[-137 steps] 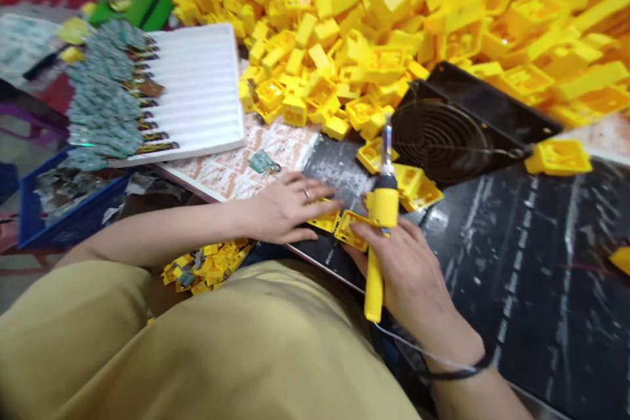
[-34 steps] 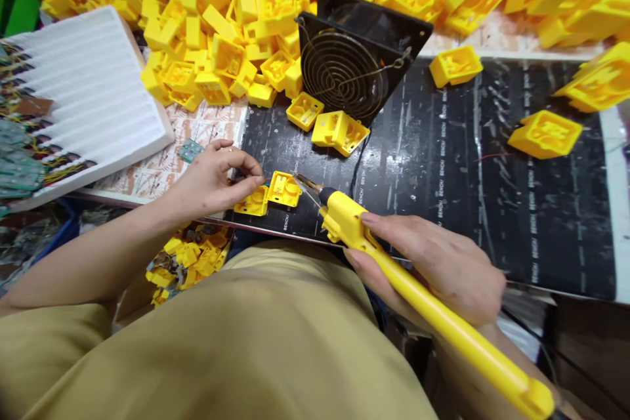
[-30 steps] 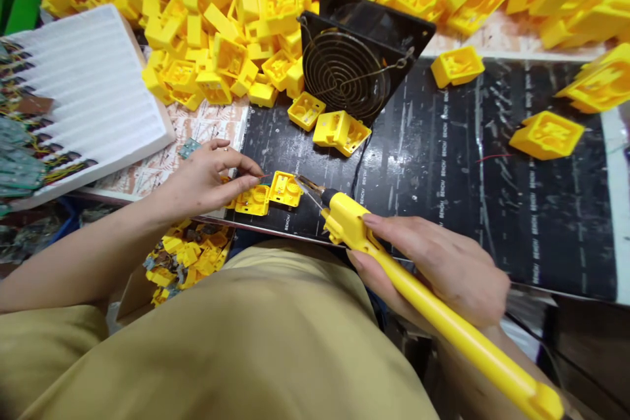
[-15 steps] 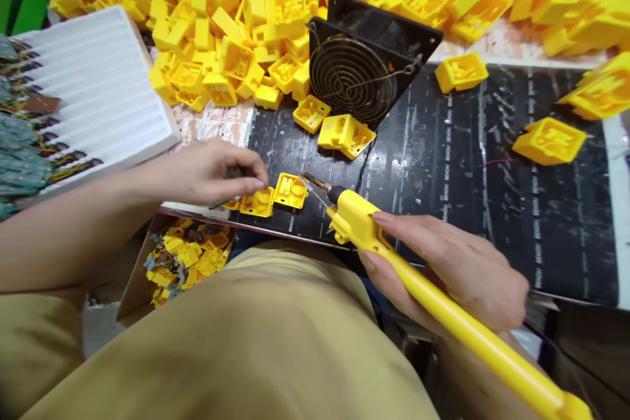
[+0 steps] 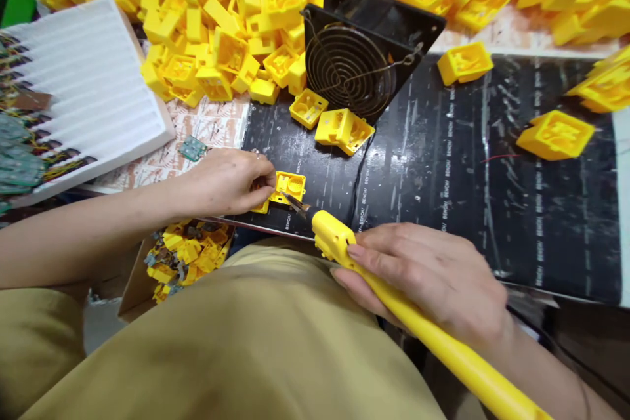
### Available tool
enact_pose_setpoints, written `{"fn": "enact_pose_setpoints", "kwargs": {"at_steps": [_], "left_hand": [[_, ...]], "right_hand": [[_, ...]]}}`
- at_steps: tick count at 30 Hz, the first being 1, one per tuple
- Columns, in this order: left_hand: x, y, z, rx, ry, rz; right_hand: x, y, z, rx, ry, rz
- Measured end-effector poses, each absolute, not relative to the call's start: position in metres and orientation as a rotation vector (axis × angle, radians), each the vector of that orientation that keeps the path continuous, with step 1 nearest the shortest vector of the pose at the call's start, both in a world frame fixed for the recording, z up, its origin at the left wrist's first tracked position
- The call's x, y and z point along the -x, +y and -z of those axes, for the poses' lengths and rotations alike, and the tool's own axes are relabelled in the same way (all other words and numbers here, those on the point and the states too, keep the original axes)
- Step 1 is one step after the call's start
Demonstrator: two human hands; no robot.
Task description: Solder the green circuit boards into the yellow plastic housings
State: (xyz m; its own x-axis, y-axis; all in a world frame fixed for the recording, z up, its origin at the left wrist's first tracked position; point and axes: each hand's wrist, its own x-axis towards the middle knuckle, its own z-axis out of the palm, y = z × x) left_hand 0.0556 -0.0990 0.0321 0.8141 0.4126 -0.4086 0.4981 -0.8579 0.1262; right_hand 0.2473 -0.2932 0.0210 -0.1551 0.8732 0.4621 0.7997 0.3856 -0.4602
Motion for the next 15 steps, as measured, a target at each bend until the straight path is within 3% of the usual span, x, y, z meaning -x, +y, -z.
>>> {"fn": "enact_pose_setpoints", "kwargs": {"at_steps": [15], "left_hand": [[-0.066, -0.096, -0.032, -2.871, 0.574, 0.528]], "right_hand": [[-0.255, -0.282, -0.035, 1.297, -2.123, -0.176]]}}
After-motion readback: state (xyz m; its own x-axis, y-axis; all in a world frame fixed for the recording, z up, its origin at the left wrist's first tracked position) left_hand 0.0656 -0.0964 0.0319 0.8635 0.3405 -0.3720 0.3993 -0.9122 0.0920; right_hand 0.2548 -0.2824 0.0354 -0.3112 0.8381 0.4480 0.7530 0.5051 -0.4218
